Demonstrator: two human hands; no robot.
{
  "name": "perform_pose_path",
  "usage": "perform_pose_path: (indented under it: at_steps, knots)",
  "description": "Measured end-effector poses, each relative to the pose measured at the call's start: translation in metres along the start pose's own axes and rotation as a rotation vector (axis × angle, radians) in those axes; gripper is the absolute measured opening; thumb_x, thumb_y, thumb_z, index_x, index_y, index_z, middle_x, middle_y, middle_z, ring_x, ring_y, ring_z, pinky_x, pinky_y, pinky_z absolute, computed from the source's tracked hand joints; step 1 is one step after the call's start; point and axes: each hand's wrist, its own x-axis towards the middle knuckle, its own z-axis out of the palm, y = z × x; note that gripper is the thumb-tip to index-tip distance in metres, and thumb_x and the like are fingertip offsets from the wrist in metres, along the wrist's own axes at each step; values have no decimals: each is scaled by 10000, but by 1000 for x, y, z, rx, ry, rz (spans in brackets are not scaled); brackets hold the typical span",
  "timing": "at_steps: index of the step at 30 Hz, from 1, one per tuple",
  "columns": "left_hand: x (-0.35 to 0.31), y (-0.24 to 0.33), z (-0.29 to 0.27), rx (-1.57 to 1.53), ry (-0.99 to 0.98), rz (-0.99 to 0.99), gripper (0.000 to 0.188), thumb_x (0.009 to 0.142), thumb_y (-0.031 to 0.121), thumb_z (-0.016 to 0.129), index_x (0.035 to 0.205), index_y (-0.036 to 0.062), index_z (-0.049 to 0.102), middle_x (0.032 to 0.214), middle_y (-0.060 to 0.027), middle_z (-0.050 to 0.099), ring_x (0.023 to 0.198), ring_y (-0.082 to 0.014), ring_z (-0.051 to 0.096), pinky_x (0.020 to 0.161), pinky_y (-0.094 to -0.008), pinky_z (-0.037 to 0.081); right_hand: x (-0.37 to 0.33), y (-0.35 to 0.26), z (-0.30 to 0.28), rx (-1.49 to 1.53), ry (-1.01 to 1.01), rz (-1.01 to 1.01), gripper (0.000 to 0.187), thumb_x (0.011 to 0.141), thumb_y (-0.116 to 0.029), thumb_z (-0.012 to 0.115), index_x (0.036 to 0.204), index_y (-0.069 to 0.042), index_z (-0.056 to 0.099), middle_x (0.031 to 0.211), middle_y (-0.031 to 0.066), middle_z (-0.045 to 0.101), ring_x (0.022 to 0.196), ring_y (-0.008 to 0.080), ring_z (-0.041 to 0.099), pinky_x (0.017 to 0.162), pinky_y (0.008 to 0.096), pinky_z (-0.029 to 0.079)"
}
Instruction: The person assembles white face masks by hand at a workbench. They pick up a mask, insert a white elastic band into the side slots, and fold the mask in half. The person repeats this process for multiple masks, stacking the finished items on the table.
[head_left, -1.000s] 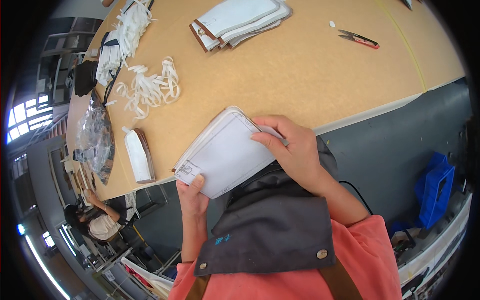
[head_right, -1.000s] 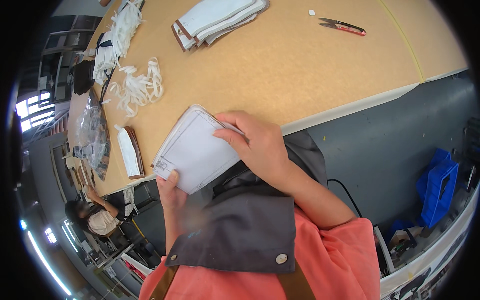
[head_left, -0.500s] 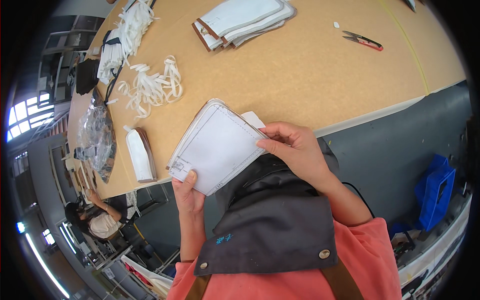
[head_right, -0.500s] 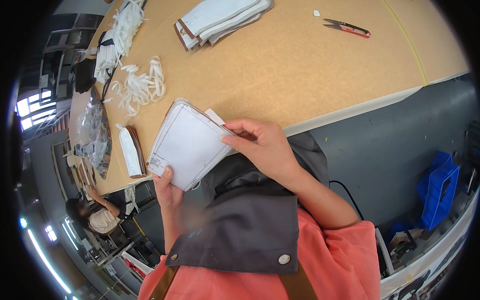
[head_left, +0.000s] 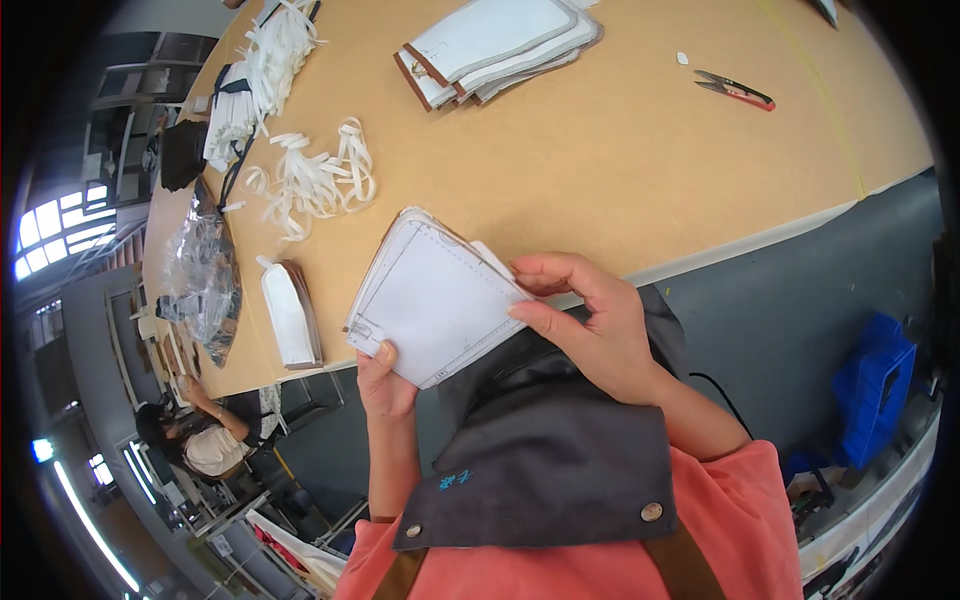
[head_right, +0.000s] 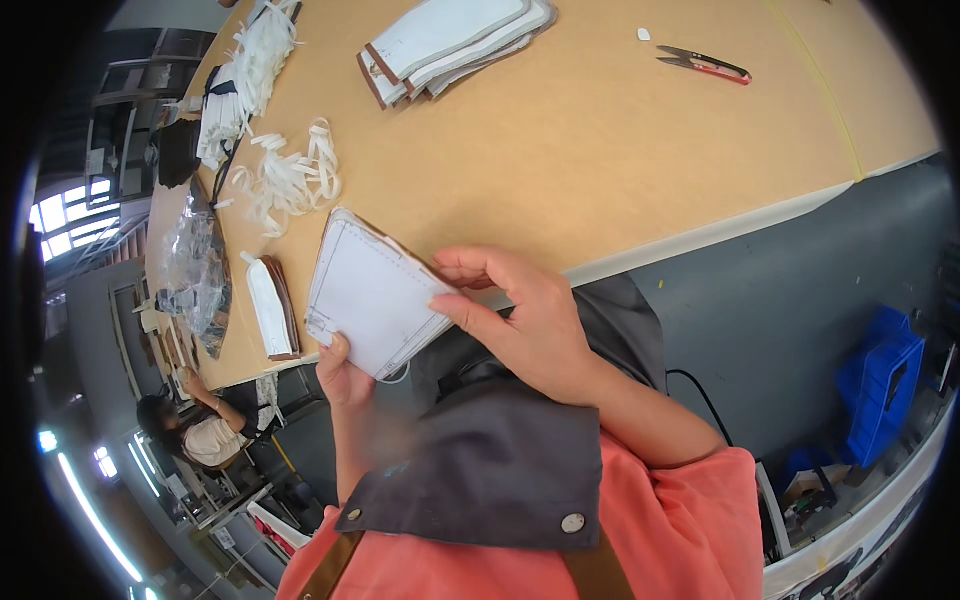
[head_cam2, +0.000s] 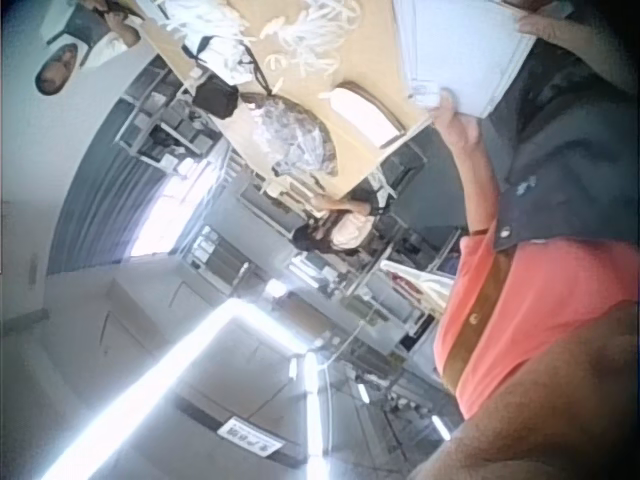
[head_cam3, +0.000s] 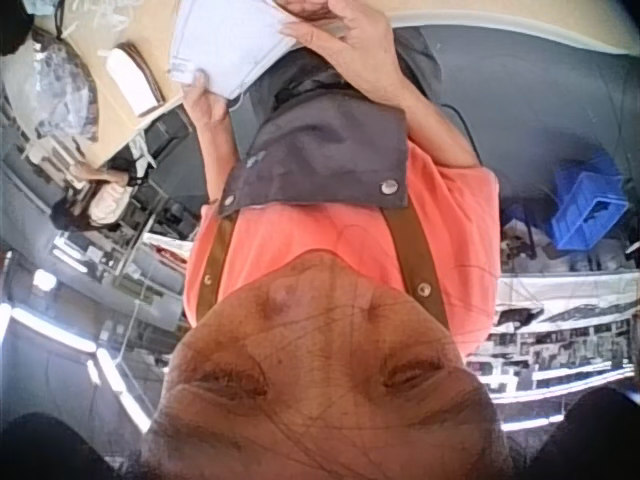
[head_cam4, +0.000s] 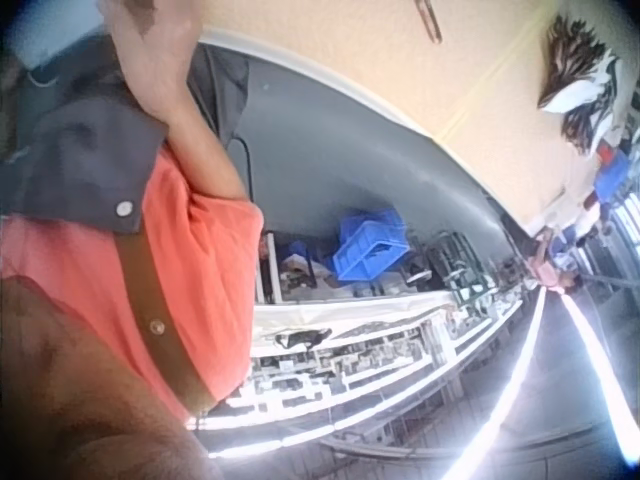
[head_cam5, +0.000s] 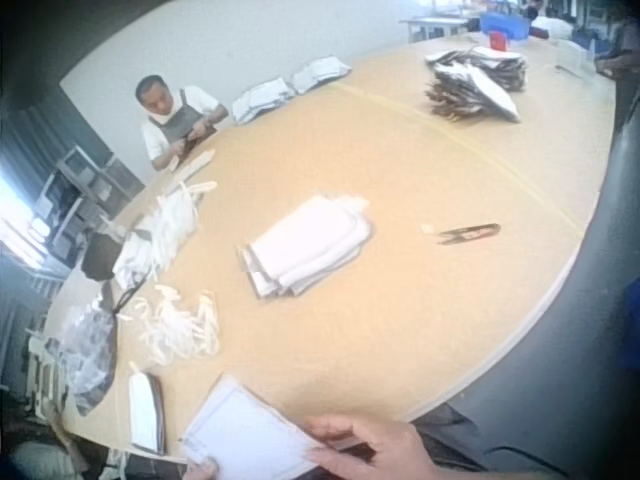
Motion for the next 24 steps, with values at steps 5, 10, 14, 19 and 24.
perform_pose_path:
  at_steps: [5, 10, 14, 19, 24]
  knots:
    - [2, -10, -38, -206, -55, -123, 706, 866, 116, 738, 1464, -2, 381, 1421, -172, 518, 1300, -349, 518, 1099, -513, 417, 1, -15, 7, -24, -233, -84, 465, 839, -111, 788, 1262, -16, 622, 1143, 102, 696, 1018, 196, 673, 911, 325, 524]
    - [1, -13, -56, -347, -158, -148, 694, 882, 114, 721, 1471, 3, 371, 1432, -184, 515, 1315, -362, 506, 1117, -534, 393, -4, -19, 17, -120, -253, -149, 484, 823, -145, 806, 1262, -42, 632, 1123, 104, 692, 978, 221, 676, 869, 330, 534]
    - [2, -13, -63, -309, -150, -147, 716, 867, 123, 744, 1469, 3, 375, 1428, -181, 520, 1313, -358, 508, 1117, -532, 393, -2, -17, 16, -113, -252, -180, 459, 852, -183, 771, 1262, -48, 614, 1108, 116, 678, 966, 264, 662, 832, 353, 532]
    - [5, -7, -40, -146, -76, -88, 746, 841, 122, 768, 1465, -1, 379, 1407, -169, 534, 1306, -344, 511, 1111, -508, 404, 3, -10, 12, -145, -224, -72, 375, 881, -169, 741, 1214, -30, 636, 1072, 121, 685, 912, 250, 669, 800, 334, 535]
    - [6, 2, -20, 17, -49, -46, 738, 827, 101, 768, 1452, -10, 393, 1402, -165, 531, 1286, -327, 530, 1089, -486, 430, 8, -2, 6, -87, -153, 72, 285, 917, -114, 712, 1166, 17, 668, 1067, 101, 709, 913, 149, 668, 808, 280, 527]
